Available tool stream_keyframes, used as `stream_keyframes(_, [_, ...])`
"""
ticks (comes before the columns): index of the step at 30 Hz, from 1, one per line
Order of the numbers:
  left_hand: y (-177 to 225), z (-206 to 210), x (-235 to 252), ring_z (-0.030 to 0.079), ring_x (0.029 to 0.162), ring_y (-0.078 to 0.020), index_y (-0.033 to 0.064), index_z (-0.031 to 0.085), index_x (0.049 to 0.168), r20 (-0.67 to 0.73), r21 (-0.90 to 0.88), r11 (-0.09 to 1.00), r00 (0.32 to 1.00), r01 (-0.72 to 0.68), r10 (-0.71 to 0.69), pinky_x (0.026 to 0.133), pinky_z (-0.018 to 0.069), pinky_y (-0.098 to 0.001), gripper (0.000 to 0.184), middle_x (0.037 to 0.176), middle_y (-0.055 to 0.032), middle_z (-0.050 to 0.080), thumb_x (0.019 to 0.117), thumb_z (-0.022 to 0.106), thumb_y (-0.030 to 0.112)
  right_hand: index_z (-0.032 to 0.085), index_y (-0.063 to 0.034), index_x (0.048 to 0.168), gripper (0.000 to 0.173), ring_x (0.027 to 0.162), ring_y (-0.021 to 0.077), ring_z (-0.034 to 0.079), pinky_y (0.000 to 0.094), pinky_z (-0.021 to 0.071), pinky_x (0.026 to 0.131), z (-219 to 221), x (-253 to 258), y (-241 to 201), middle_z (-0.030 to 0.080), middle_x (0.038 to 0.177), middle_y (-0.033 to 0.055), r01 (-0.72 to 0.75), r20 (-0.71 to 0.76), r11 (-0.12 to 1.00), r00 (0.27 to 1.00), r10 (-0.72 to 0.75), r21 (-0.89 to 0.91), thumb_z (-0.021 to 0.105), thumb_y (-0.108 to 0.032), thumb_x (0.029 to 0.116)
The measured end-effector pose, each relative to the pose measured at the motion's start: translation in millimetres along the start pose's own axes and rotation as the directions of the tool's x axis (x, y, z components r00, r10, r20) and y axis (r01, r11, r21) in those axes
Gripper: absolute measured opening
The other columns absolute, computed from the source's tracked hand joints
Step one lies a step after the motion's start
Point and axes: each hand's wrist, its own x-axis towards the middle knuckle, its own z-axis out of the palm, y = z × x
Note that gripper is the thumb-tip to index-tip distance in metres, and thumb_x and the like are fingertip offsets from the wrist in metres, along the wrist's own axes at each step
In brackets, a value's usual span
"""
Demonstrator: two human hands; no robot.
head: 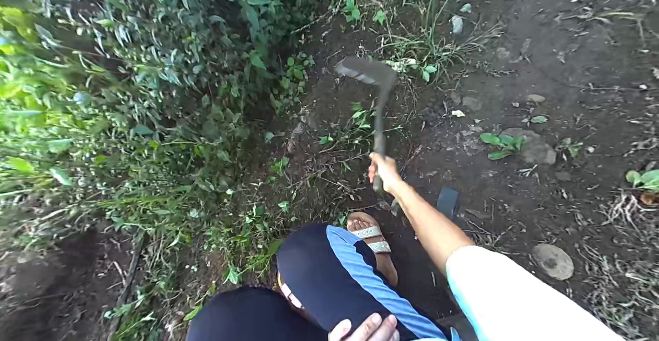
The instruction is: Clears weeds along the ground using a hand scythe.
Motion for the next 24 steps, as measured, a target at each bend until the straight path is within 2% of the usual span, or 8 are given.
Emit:
stream_keyframes(3, [-5,3,-3,0.041,0.144,-0.0040,0.0216,0.071,0.113,0.001,-0.011,0.999,0.999,-0.045,0.045,0.124,0.0053,-0.0320,0.031,0.131,0.0108,0.069,0.1101,0.040,0.019,0.051,-0.0119,0.099,0.032,0.048,0.0107,0.053,0.0310,0.0536,0.048,15,16,-10,0.051,0.065,-0.0029,0.021,-0.135,0.967,0.991,0.014,0.253,0.047,-0.042,0.1080])
stream_keyframes(7, [-11,10,-6,0.040,0.146,-0.0050,0.0190,0.072,0.118,-0.046,-0.061,0.992,0.993,-0.113,0.110,0.126,0.0071,-0.0310,0.031,0.136,0.0096,0.068,0.1100,0.042,0.018,0.055,0.0011,0.119,0.037,0.053,0.0148,0.054,0.0342,0.0526,0.054,7,-15,93,0.055,0.072,0.0052,-0.131,0.084,0.926,0.982,0.171,-0.354,0.049,-0.034,0.1085])
stream_keyframes(9, [-11,12,-5,0.041,0.146,-0.0066,0.0168,0.072,0.122,-0.049,-0.104,0.985,0.989,-0.141,0.137,0.126,0.0094,-0.0315,0.032,0.138,0.0076,0.067,0.1096,0.042,0.015,0.060,0.0023,0.122,0.037,0.070,0.0170,0.061,0.0371,0.0548,0.067,3,-54,123,0.062,0.086,0.0095,-0.081,0.164,0.787,0.960,0.226,-0.611,0.057,-0.031,0.1064])
stream_keyframes(11, [-9,13,-5,0.044,0.144,-0.0085,0.0166,0.074,0.121,-0.063,-0.111,0.981,0.986,-0.162,0.156,0.125,0.0130,-0.0322,0.033,0.137,0.0060,0.068,0.1084,0.044,0.012,0.066,0.0013,0.126,0.037,0.102,0.0262,0.068,0.0474,0.0537,0.096,2,-72,129,0.070,0.112,0.0192,0.008,0.248,0.730,0.943,0.222,-0.684,0.063,-0.028,0.1038])
stream_keyframes(12, [-7,12,-5,0.045,0.143,-0.0089,0.0170,0.075,0.121,-0.062,-0.102,0.981,0.985,-0.167,0.161,0.125,0.0144,-0.0321,0.033,0.136,0.0056,0.069,0.1079,0.045,0.011,0.066,0.0006,0.125,0.037,0.103,0.0266,0.068,0.0484,0.0535,0.096,4,-73,126,0.071,0.112,0.0192,0.038,0.270,0.710,0.938,0.217,-0.704,0.063,-0.029,0.1030])
stream_keyframes(16, [-6,4,-5,0.047,0.141,-0.0079,0.0202,0.076,0.117,-0.034,-0.027,0.988,0.988,-0.152,0.151,0.123,0.0162,-0.0324,0.035,0.132,0.0071,0.070,0.1076,0.043,0.011,0.056,0.0046,0.123,0.036,0.057,0.0132,0.058,0.0317,0.0542,0.058,16,-63,73,0.060,0.075,0.0062,0.000,0.241,0.795,0.953,0.184,-0.606,0.061,-0.026,0.1037])
stream_keyframes(21, [-10,-3,-1,0.048,0.139,-0.0064,0.0213,0.075,0.114,-0.005,-0.066,0.995,0.997,-0.079,0.079,0.122,0.0138,-0.0320,0.036,0.129,0.0068,0.072,0.1091,0.039,0.015,0.057,-0.0019,0.113,0.036,0.051,0.0106,0.053,0.0277,0.0520,0.051,0,-32,-9,0.053,0.070,0.0010,-0.035,-0.051,0.978,0.998,0.025,-0.205,0.054,-0.037,0.1083])
stream_keyframes(24, [-12,-5,0,0.048,0.139,-0.0053,0.0219,0.074,0.113,0.016,-0.082,0.995,0.998,-0.063,0.065,0.121,0.0150,-0.0306,0.036,0.129,0.0074,0.072,0.1090,0.039,0.015,0.055,-0.0071,0.100,0.038,0.048,0.0093,0.051,0.0276,0.0502,0.046,-41,-11,-47,0.051,0.066,-0.0018,0.040,-0.291,0.998,0.956,-0.026,0.041,0.051,-0.045,0.1075])
